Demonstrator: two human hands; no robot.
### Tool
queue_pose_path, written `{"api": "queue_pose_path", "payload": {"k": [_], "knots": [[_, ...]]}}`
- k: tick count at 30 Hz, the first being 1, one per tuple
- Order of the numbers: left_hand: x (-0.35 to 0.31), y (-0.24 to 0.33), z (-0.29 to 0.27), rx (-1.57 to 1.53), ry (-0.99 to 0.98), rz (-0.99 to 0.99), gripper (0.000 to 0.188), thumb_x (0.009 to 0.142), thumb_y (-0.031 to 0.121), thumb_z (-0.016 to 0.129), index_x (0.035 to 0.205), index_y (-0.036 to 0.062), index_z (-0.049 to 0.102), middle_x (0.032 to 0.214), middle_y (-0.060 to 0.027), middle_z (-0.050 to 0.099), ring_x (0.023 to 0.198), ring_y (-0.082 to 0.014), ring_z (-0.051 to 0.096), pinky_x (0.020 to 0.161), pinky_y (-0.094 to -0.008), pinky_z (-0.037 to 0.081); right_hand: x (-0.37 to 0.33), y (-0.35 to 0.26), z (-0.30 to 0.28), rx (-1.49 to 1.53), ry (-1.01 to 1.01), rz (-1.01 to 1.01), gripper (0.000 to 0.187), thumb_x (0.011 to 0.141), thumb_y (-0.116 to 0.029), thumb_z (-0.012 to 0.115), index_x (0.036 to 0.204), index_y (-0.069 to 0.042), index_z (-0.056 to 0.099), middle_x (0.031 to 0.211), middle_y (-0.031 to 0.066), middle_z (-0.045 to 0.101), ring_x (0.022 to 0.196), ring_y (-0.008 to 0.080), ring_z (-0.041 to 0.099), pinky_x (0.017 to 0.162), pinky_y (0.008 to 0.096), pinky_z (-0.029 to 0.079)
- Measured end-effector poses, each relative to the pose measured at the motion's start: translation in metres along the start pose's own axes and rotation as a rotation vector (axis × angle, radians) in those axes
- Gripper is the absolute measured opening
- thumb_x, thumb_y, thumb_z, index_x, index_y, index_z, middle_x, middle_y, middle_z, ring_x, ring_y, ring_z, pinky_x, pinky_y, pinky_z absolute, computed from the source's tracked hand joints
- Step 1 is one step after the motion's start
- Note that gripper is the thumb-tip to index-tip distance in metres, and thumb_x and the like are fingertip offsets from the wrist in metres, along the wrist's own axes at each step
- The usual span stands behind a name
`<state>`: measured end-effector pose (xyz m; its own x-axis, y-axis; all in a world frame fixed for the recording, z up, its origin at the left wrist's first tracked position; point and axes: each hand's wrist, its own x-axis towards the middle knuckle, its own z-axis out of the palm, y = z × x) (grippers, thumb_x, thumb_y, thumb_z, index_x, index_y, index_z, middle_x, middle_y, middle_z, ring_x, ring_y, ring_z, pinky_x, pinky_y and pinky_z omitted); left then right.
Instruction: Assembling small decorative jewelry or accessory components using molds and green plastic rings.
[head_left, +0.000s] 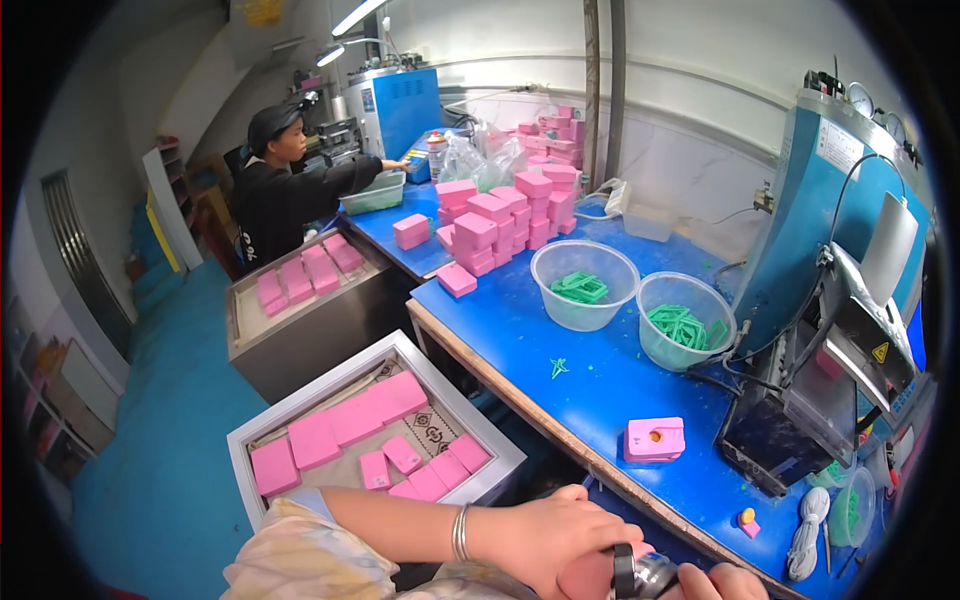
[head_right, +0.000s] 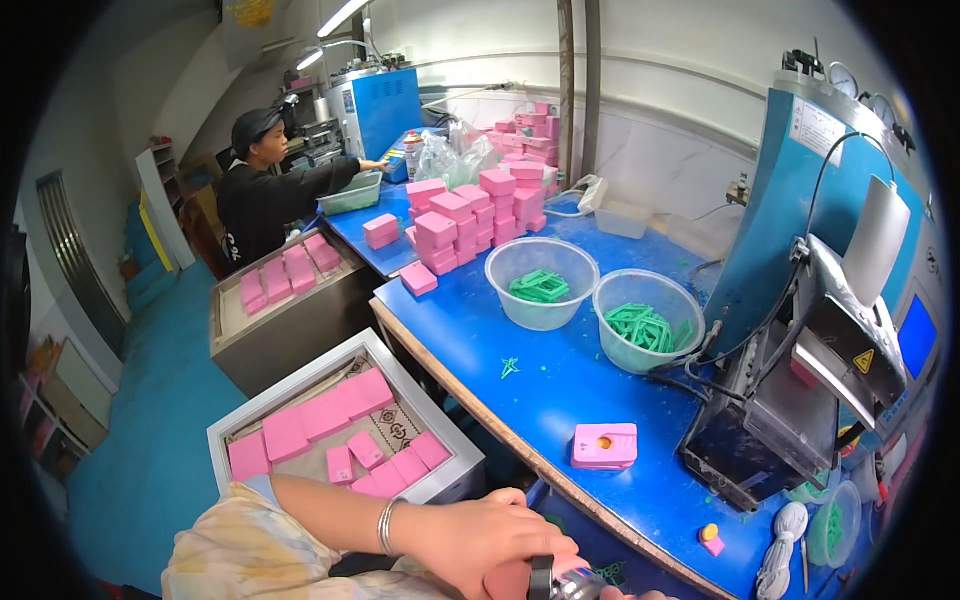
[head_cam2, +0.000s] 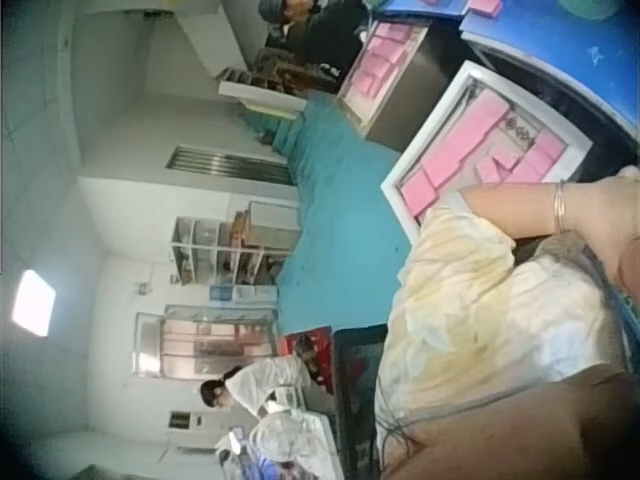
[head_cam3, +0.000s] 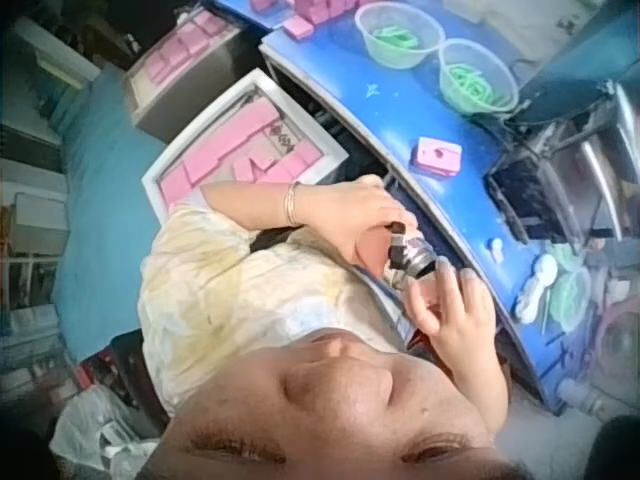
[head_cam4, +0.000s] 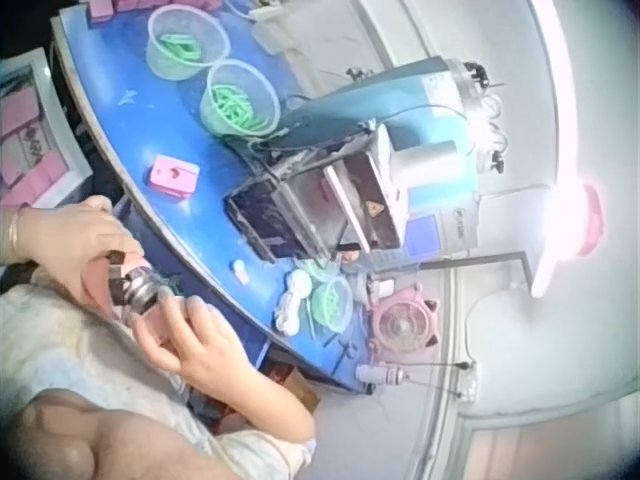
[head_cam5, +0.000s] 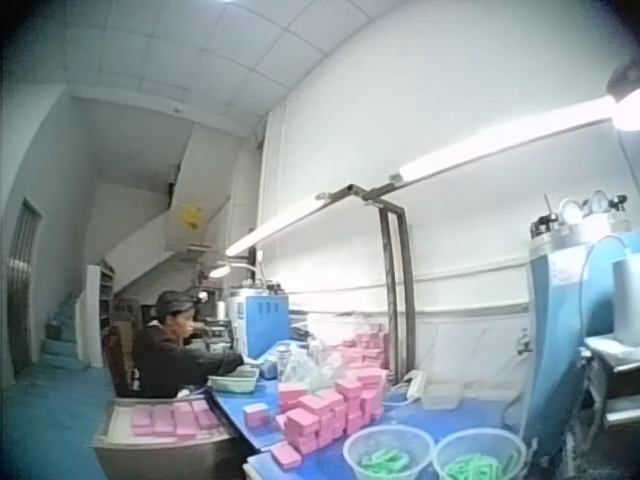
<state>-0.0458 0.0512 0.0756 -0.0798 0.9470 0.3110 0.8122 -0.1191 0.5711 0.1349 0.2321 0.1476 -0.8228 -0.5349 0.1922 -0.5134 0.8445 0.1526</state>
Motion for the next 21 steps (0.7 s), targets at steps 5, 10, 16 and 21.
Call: {"api": "queue_pose_path", "payload": {"k": [5,10,16,21], "knots": [[-0.013,-0.013,-0.012,-0.161,-0.042,-0.069,0.075,0.050,0.035,0.081,0.113,0.0077,0.053,0.107,-0.0103,0.059,0.094,-0.0305,0.058,0.082,-0.0382,0.041,-0.027,0.010,-0.001,-0.047,0.297,0.109,0.049,0.072,-0.012,0.067,0.117,-0.017,0.049,0.120,0.0200,0.051,0.094,0.0360,0.055,0.073,0.0443,0.047],[-0.026,-0.019,-0.031,-0.292,0.268,0.023,0.090,0.069,0.060,0.067,0.131,0.0013,0.040,0.131,-0.0183,0.044,0.120,-0.0315,0.042,0.098,-0.0432,0.030,-0.045,0.013,0.034,0.054,0.236,0.253,0.048,0.066,-0.009,0.068,0.112,-0.013,0.055,0.119,0.0212,0.052,0.095,0.0399,0.054,0.079,0.0485,0.044],[-0.015,-0.019,-0.051,0.128,0.616,0.382,0.049,0.083,0.029,0.057,0.125,0.0046,0.045,0.121,-0.0174,0.052,0.112,-0.0321,0.050,0.095,-0.0433,0.031,-0.040,0.011,0.090,0.209,0.272,0.265,0.047,0.064,-0.014,0.069,0.109,-0.009,0.057,0.121,0.0195,0.051,0.090,0.0367,0.055,0.074,0.0456,0.044],[-0.010,0.013,-0.076,0.231,0.542,0.216,0.029,0.087,0.021,0.050,0.114,0.0114,0.051,0.116,-0.0213,0.054,0.106,-0.0381,0.052,0.089,-0.0495,0.035,-0.026,0.007,0.116,0.343,0.317,0.287,0.049,0.079,-0.012,0.059,0.124,0.003,0.046,0.104,0.0218,0.059,0.078,0.0350,0.058,0.067,0.0454,0.046]]}}
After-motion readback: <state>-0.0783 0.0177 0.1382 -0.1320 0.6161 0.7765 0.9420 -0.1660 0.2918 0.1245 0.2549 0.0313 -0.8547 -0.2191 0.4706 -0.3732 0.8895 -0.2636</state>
